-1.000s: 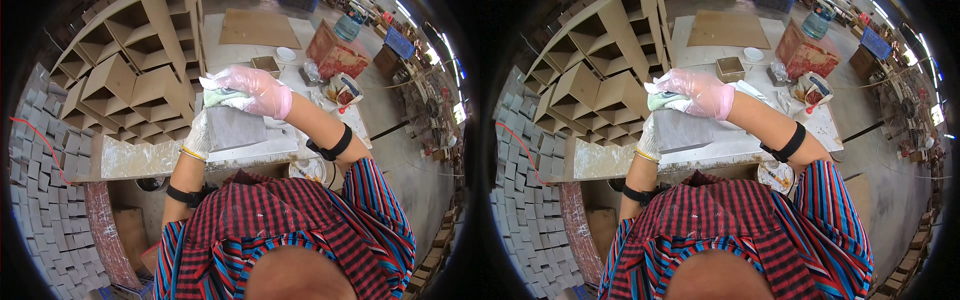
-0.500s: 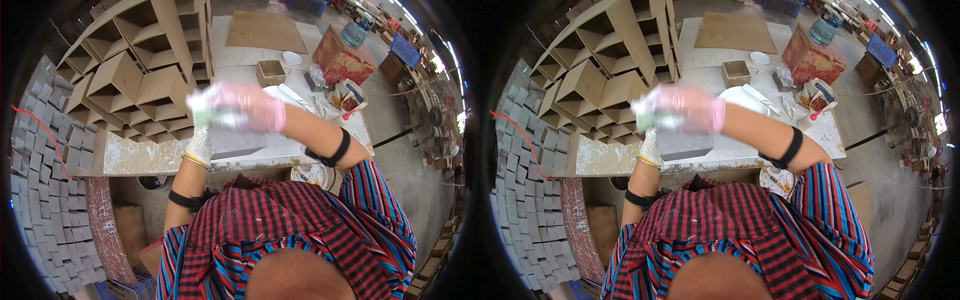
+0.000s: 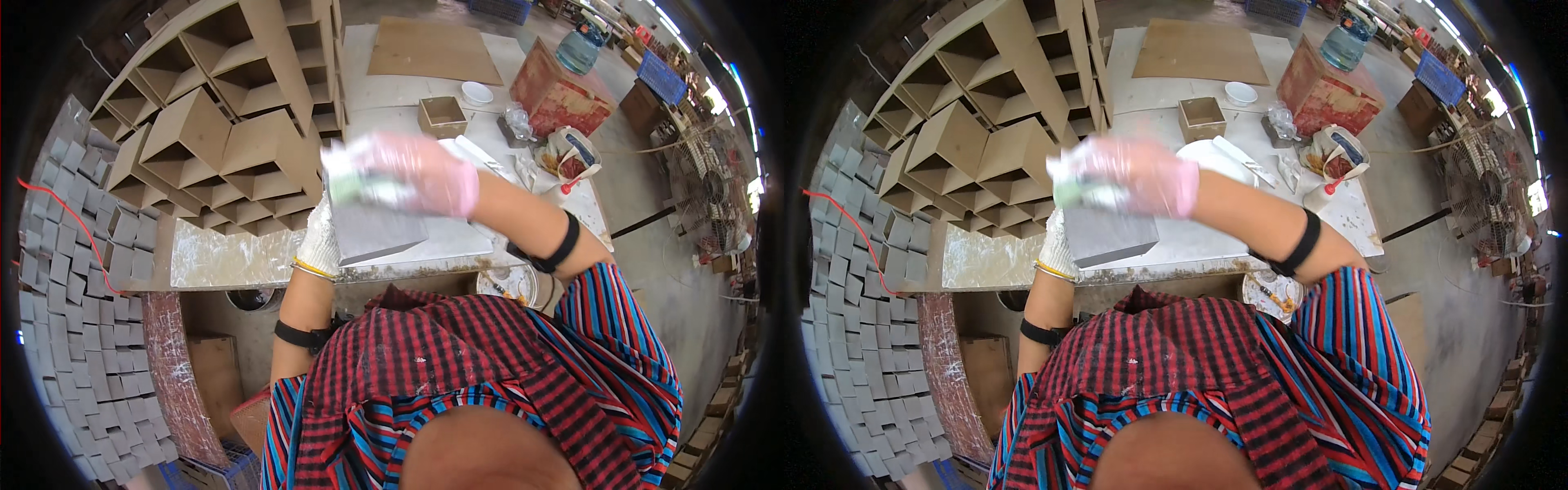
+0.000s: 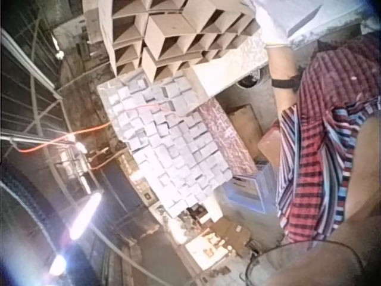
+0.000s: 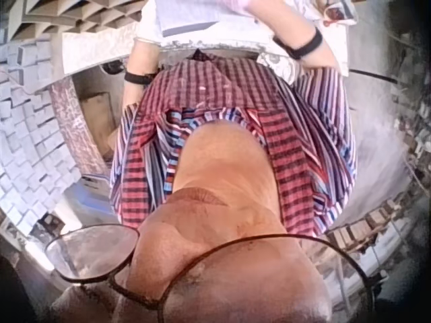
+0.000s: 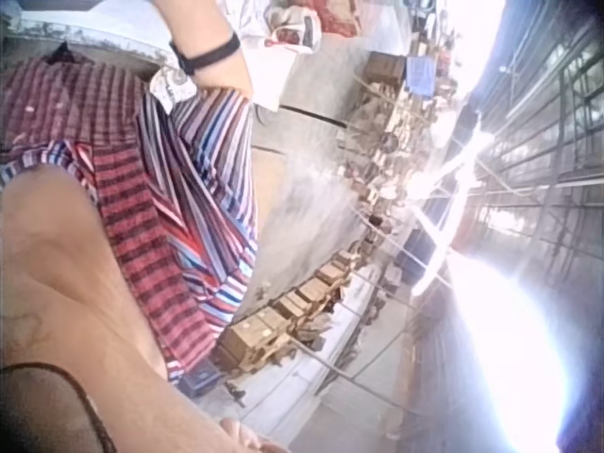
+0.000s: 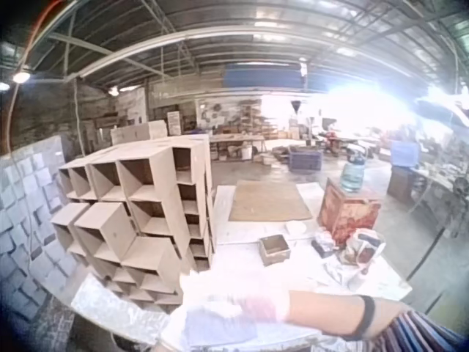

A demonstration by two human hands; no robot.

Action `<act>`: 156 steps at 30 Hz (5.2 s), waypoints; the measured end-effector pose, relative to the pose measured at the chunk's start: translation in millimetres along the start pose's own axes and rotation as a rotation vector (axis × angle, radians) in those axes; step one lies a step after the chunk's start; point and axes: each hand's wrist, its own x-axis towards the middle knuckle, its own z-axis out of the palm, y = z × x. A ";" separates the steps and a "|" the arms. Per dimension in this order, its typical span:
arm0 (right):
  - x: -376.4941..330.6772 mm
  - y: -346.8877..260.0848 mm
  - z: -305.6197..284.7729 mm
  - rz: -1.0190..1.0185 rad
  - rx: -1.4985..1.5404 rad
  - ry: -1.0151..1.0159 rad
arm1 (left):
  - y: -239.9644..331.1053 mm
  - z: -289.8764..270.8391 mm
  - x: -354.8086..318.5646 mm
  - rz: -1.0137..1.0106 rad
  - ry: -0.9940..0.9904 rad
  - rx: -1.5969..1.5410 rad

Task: The recorder is applying a white liquid finish or paint to small wooden box components using a cloth.

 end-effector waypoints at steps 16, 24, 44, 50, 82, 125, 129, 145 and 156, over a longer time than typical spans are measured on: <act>-37.4 -11.1 2.7 0.268 -0.119 -0.126 | 48.0 72.0 -32.2 0.274 -0.182 0.656; -25.0 15.9 -8.2 0.250 -0.171 0.218 | 25.4 36.3 -31.5 -0.127 -0.043 -0.220; -25.5 10.2 -17.5 0.410 -0.169 0.104 | 11.9 35.1 -24.3 -0.157 -0.037 -0.181; -38.0 -12.9 1.0 0.191 -0.320 0.096 | 16.4 20.3 -30.4 -0.143 -0.259 -0.390; -198.6 106.1 13.0 1.329 -0.200 -0.127 | -53.4 15.9 0.0 0.170 0.053 0.146; -99.6 23.8 -13.3 0.573 0.233 0.291 | -27.9 50.9 48.4 0.287 0.141 -0.417; -81.5 8.8 0.6 0.477 0.144 0.250 | 10.7 98.9 36.0 0.235 0.391 -0.227; -50.3 -15.1 23.2 0.531 0.022 0.396 | 36.6 58.7 28.0 0.233 0.283 -0.288; -55.1 -0.2 4.2 0.494 -0.227 0.154 | 44.6 53.4 21.1 0.068 0.176 -0.357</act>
